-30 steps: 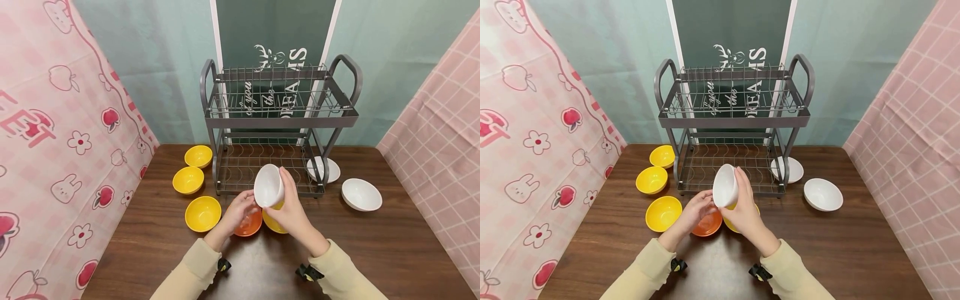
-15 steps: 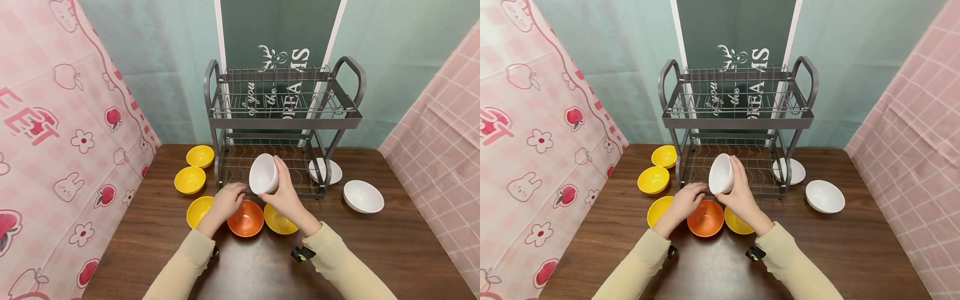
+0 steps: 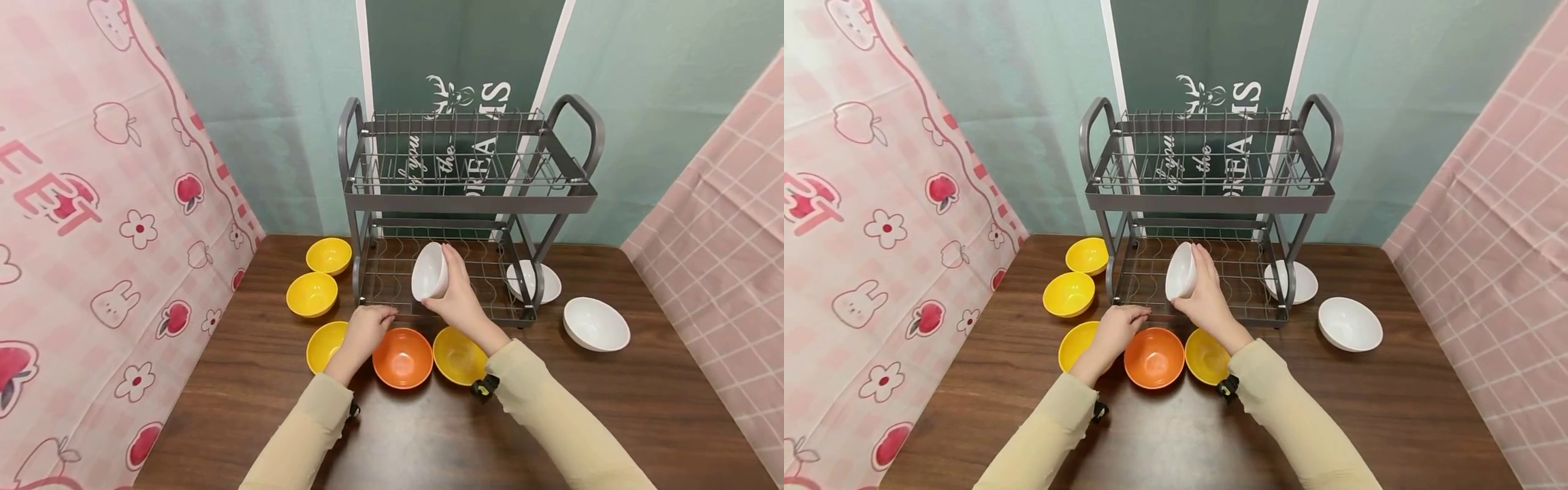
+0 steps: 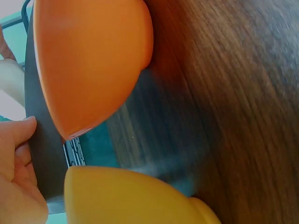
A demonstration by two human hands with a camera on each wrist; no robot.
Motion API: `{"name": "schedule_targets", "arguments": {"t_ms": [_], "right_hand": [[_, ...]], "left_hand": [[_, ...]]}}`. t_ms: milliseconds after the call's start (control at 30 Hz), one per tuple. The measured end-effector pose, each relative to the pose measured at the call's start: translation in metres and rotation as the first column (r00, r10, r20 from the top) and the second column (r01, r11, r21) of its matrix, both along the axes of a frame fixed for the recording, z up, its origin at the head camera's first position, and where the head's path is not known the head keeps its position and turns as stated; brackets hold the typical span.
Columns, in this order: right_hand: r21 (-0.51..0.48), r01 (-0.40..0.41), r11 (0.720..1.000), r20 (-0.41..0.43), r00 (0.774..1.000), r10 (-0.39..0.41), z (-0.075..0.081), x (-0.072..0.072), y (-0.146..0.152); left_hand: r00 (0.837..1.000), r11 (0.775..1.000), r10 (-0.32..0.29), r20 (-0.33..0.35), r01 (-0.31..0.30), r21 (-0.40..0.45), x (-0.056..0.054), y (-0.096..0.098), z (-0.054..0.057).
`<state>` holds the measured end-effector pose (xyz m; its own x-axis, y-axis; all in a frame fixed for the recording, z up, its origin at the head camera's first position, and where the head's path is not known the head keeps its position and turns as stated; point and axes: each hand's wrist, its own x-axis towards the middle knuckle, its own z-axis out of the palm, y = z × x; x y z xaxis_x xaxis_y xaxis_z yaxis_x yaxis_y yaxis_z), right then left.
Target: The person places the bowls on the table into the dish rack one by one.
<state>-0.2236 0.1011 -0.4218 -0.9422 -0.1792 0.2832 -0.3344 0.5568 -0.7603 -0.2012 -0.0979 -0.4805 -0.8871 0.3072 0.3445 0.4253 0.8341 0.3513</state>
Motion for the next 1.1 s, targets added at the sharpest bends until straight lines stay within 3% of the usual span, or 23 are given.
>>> {"name": "schedule_targets", "arguments": {"t_ms": [267,600,967,1100], "right_hand": [[0.114,0.001,0.993,0.031,0.999,-0.005,0.004,-0.031,0.003],[0.237,-0.058,0.97,0.079,0.996,0.04,0.001,-0.072,0.018],[0.191,-0.036,0.981,0.177,0.984,0.002,0.004,-0.086,0.008],[0.179,-0.026,0.983,0.174,0.985,-0.006,0.004,-0.092,0.003]], "left_hand": [[1.0,1.0,0.005,0.0,-0.005,0.026,-0.001,-0.001,-0.001],[0.997,0.998,0.016,0.08,-0.021,0.057,0.0,0.001,0.002],[0.998,0.999,0.017,0.068,-0.02,0.05,-0.001,0.001,0.002],[0.998,0.999,0.02,0.064,-0.023,0.042,-0.001,0.001,0.001]]}}
